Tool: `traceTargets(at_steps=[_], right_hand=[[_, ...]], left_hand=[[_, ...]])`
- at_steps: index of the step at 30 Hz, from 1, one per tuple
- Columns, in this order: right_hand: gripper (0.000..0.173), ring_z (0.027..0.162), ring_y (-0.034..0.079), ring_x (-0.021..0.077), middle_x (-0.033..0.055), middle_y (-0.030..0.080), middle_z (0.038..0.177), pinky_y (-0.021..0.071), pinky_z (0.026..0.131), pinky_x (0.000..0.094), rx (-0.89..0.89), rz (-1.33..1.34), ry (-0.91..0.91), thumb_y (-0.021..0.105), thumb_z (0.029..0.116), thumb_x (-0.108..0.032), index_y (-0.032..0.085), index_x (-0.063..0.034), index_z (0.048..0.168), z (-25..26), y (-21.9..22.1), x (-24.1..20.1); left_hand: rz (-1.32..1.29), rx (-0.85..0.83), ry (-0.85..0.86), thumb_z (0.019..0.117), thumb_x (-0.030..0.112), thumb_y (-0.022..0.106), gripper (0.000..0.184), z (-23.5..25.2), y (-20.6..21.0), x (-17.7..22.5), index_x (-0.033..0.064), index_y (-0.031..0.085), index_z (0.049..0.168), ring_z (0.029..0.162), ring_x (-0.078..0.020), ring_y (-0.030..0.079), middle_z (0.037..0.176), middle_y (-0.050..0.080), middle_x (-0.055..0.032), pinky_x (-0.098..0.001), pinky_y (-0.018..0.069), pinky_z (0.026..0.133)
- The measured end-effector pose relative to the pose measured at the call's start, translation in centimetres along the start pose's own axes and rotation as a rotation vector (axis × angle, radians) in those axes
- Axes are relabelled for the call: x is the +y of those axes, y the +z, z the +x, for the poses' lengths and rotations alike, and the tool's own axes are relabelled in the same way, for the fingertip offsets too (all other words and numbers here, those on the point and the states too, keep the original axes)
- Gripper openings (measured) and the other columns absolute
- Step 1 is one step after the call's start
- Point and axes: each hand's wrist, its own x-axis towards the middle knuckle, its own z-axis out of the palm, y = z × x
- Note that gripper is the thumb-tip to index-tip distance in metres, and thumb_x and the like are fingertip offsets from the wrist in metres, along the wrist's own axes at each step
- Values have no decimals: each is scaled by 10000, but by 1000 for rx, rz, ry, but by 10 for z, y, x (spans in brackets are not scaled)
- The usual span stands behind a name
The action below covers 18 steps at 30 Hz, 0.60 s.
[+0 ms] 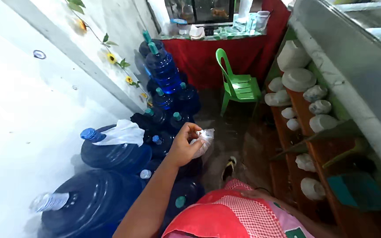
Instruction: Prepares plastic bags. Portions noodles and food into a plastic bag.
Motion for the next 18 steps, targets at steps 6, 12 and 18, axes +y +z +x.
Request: traceTargets(at_steps=[6,12,18], right_hand=[[258,1133,676,377,260,718,1152,491,1048,517,290,-366,-173,594,1025,-104,743,100,1078,68,-147,-96],[405,1059,680,275,188,669,1235,564,952,469,409,-346,-163,739,952,-262,670,-15,1265,166,-279,-249],[539,1021,701,297,173,717,1106,549,953,526,459,-490,-305,669,971,-338,570,5,1375,304,-340,-367]], left_hand=[[-147,52,65,861,62,647,360,152,-24,-40,-2,520,1191,942,-83,654,1059,636,-44,-277,565,875],[-105,-49,96,847,155,678,441,288,-28,-64,-63,553,1209,1024,-125,629,1132,636,-111,-310,535,922],[-31,-252,135,844,166,713,477,416,-36,-95,-50,582,1248,1066,-166,614,1200,617,-155,-324,524,938]])
